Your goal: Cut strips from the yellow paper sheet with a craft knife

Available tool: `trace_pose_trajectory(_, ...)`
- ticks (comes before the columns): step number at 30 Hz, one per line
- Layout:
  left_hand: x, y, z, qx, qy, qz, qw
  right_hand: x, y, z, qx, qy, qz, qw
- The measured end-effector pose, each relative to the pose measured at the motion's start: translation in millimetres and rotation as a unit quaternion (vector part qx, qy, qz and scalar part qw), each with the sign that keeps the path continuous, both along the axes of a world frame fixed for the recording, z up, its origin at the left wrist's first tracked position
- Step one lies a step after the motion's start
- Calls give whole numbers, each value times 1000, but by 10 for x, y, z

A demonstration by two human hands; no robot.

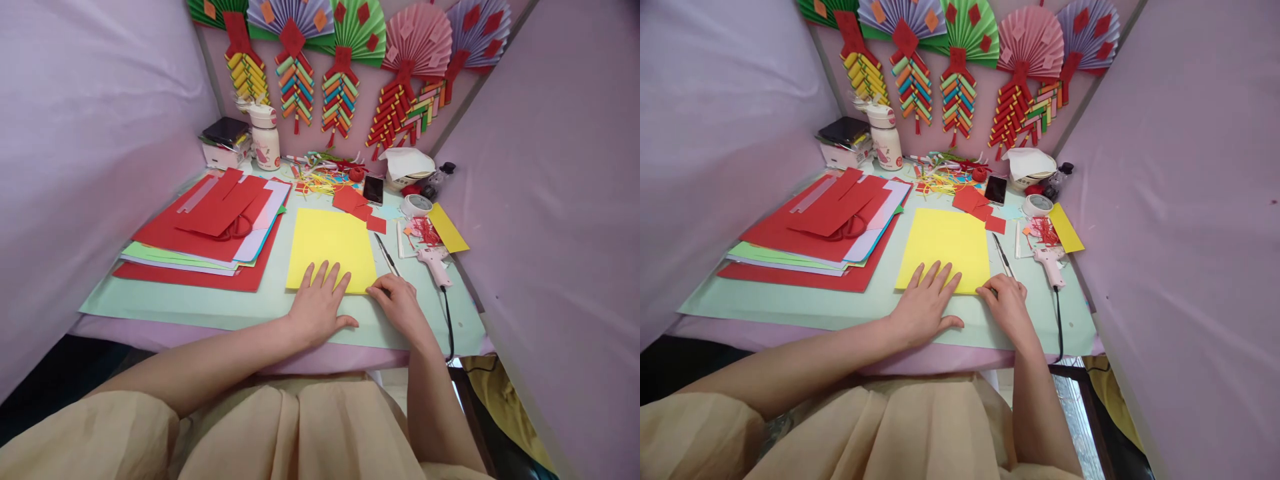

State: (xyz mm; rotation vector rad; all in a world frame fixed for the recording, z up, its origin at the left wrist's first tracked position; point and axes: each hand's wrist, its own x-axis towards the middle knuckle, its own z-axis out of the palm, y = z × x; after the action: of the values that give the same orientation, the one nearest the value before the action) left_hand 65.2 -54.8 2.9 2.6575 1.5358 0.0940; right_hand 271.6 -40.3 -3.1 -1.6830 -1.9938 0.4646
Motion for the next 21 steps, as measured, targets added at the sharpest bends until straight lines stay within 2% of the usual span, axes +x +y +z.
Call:
trace_pose_trajectory(8,-11,100,-15,-33,1,-2,999,22,-46,-1,11,4,14,1000)
trace_pose_trajectory(10,-23,112,-29,-29,-8,-6,1000,17,-125,-8,48,1,15,999)
trace_pose_trajectory(12,-33,124,-41,-25,-14,-10,1000,-5,-235,-23,118,-14,29,992)
trace_pose_trajectory(15,-43,139,-48,-18,-16,-15,1000,-68,-405,-57,195,-52,101,974)
trace_pose_trajectory(18,-50,159,-42,-5,-15,-24,1000,-138,-500,-102,180,-111,159,964)
trace_pose_trajectory(21,-61,187,-34,6,-16,-36,999,-180,-506,-147,132,-162,167,964)
